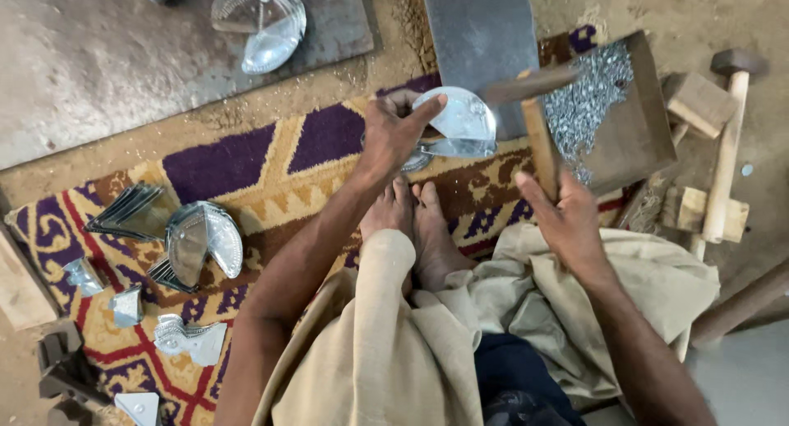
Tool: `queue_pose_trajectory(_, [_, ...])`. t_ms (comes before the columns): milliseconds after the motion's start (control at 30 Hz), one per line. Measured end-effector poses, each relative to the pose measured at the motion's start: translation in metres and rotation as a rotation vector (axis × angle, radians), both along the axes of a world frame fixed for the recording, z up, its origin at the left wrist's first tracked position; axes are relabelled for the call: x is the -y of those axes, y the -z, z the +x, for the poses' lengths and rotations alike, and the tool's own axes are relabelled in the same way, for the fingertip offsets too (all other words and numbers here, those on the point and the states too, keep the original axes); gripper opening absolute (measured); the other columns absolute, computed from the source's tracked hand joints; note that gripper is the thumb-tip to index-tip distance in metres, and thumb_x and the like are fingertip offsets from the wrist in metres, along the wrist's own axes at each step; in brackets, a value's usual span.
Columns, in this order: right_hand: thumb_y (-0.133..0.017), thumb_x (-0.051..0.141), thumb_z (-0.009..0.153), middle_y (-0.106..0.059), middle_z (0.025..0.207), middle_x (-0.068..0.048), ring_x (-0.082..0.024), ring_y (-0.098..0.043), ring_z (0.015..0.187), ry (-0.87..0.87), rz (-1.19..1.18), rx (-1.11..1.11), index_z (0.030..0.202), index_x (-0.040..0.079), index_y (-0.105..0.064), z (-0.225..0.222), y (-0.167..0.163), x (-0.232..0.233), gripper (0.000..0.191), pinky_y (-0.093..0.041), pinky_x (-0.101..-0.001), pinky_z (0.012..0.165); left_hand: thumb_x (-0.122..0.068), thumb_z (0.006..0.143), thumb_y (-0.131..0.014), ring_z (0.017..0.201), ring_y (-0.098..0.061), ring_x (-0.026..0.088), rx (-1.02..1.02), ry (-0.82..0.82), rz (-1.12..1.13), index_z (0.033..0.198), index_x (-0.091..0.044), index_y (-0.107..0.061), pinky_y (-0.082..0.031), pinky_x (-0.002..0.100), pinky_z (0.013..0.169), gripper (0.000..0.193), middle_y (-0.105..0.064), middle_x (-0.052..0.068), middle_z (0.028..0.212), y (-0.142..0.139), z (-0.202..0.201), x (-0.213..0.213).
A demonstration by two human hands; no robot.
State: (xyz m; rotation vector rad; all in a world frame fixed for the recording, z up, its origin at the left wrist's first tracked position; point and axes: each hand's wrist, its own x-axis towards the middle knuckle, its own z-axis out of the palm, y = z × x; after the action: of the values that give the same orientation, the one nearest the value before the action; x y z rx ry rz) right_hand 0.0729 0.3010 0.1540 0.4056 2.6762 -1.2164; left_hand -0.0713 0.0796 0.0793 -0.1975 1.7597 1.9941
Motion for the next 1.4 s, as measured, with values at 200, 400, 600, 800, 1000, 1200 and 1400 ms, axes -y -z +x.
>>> queue_pose_trajectory(200, [-0.050,0.041,0.116,-0.050,0.069,0.000,-0.005,-0.043,0.047,0.137,-0.509,-0.226,0.099,0.006,-0.058,0.021,-0.022,-0.014,0.040,-0.034,-0.0222,0.043,-0.022,0.092,-0.076,0.063,-0.075,0.015,0.021,0.014,-0.060,0.090,0.000,-0.074,-0.060,0.030,0.046,0.022,-0.077,0.013,0.078,-0.002,-0.003,-0.002])
queue_pose_trajectory(400, [-0.045,0.034,0.109,-0.054,0.068,-0.003,-0.010,-0.045,0.052,-0.241,0.023,-0.028,0.113,0.002,-0.060,0.018,0.024,-0.034,0.035,-0.037,-0.0295,0.042,-0.022,0.093,-0.077,0.061,-0.071,0.014,-0.023,0.022,-0.087,0.091,0.001,-0.074,-0.060,0.029,0.050,0.023,-0.077,0.012,0.078,0.008,-0.004,-0.001])
queue_pose_trajectory(600, [-0.046,0.046,0.109,-0.038,0.061,0.001,-0.010,-0.036,0.046,0.323,-0.473,0.290,0.089,0.011,-0.044,0.020,0.047,-0.016,0.041,-0.030,-0.0303,0.041,-0.019,0.093,-0.077,0.072,-0.077,0.014,0.023,-0.005,0.060,0.095,0.003,-0.071,-0.070,0.030,0.063,0.023,-0.077,0.012,0.086,0.014,-0.001,0.000])
queue_pose_trajectory(800, [-0.041,0.050,0.110,-0.039,0.059,0.001,-0.010,-0.035,0.044,0.331,-0.645,0.345,0.093,0.011,-0.048,-0.018,0.062,0.004,0.043,-0.031,-0.0273,0.039,-0.022,0.098,-0.071,0.079,-0.074,0.015,-0.101,-0.069,0.039,0.103,0.000,-0.069,-0.066,0.030,0.070,0.023,-0.075,0.011,0.093,0.019,-0.025,0.062])
queue_pose_trajectory(1000, [-0.029,0.051,0.113,-0.060,0.069,-0.003,-0.012,-0.056,0.056,0.257,-0.456,0.270,0.088,0.008,-0.060,-0.023,0.074,-0.022,0.058,-0.048,-0.0295,0.052,-0.020,0.100,-0.073,0.067,-0.067,0.021,-0.655,-0.372,-0.534,0.099,-0.007,-0.069,-0.061,0.033,0.053,0.013,-0.068,0.010,0.082,0.029,-0.095,0.159])
queue_pose_trajectory(1200, [-0.050,0.026,0.126,-0.061,0.081,-0.013,-0.025,-0.063,0.072,0.129,0.144,-0.107,0.101,-0.003,-0.061,-0.016,0.106,-0.077,0.039,-0.049,-0.0480,0.073,-0.029,0.065,-0.093,0.115,-0.054,0.039,-0.912,-0.464,-1.298,0.139,-0.007,-0.046,-0.054,0.051,0.090,0.091,-0.047,0.024,0.129,0.025,-0.132,0.190])
queue_pose_trajectory(1400, [-0.078,0.012,0.098,-0.072,0.095,-0.019,-0.037,-0.069,0.087,-0.230,0.480,-0.201,0.102,0.004,-0.076,-0.007,0.148,-0.143,0.009,-0.056,-0.0480,0.086,-0.023,0.094,-0.094,0.134,-0.048,0.035,-1.041,-0.372,-1.062,0.154,-0.014,-0.038,-0.051,0.052,0.109,0.082,-0.041,0.018,0.144,0.049,-0.078,0.153])
